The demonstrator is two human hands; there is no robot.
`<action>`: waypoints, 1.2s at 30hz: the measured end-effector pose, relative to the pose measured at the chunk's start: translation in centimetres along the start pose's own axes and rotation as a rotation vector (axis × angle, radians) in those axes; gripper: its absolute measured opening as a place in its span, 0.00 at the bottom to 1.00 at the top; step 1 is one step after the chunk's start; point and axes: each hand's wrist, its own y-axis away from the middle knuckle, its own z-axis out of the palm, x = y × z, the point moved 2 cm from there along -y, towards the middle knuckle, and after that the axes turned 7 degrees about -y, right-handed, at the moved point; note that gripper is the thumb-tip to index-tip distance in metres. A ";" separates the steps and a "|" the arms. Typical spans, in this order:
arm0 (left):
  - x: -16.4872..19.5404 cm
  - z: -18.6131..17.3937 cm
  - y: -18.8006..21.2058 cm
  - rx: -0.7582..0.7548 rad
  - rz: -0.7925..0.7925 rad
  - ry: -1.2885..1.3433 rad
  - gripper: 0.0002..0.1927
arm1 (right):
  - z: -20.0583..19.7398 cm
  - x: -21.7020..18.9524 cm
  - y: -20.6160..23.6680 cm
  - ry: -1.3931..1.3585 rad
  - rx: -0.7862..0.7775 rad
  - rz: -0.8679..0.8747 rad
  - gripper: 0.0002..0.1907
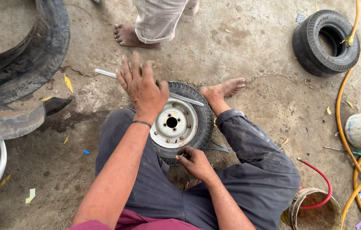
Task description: The person removes the valve core from a tire using a wrench, then uses an air hose to inflate the tire. The person sits on the ground with the tire between their legs and manipulates the valve stem with both hands.
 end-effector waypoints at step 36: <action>0.8 2.6 0.3 -0.019 0.245 0.244 0.20 | 1.2 -0.5 -0.6 -0.001 -0.030 -0.009 0.18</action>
